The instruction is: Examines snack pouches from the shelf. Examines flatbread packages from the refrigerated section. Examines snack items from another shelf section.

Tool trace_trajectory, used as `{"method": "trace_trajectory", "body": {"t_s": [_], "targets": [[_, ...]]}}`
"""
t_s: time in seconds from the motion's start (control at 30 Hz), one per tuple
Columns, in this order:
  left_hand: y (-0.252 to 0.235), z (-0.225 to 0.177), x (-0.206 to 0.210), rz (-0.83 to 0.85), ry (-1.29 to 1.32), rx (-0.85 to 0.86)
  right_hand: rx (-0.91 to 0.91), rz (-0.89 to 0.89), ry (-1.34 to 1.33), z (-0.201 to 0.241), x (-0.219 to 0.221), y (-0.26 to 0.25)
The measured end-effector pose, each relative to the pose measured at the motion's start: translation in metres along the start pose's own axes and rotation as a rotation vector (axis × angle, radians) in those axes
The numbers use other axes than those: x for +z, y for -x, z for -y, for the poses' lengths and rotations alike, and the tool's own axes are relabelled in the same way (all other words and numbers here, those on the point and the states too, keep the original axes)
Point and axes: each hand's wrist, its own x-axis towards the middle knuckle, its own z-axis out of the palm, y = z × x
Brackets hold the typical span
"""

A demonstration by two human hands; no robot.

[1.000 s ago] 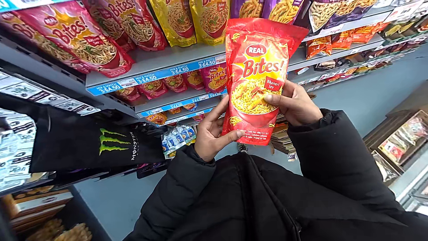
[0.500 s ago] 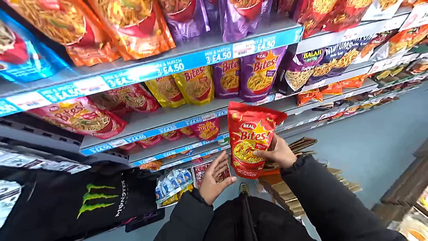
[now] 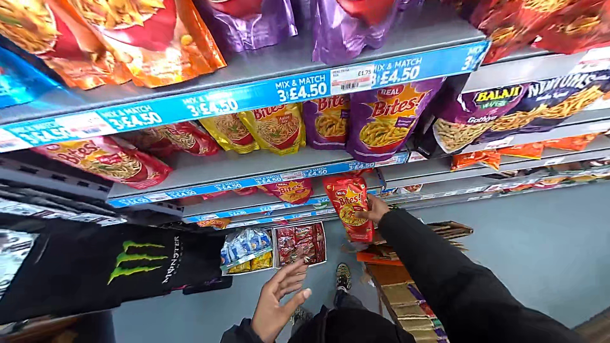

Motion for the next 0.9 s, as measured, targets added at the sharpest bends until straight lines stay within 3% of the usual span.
{"method": "trace_trajectory", "body": {"t_s": [0.17,0.27,0.63,0.77,0.9], "targets": [[0.010,-0.001,0.003,-0.059,0.003,-0.062,-0.036,-0.052,-0.018,-0.001,0.012,-0.075],[0.014,-0.004,0.006,-0.092,-0.008,-0.098,-0.033,-0.106,-0.032,0.004,0.017,-0.095],[0.012,-0.012,0.019,-0.141,-0.008,-0.177,-0.037,-0.259,-0.021,0.025,0.030,-0.137],[0.010,-0.016,0.021,-0.148,-0.014,-0.181,-0.027,-0.303,-0.147,0.032,0.045,-0.144],[0.011,-0.014,0.021,-0.146,-0.033,-0.169,-0.037,-0.279,0.072,0.036,0.057,-0.150]]}}
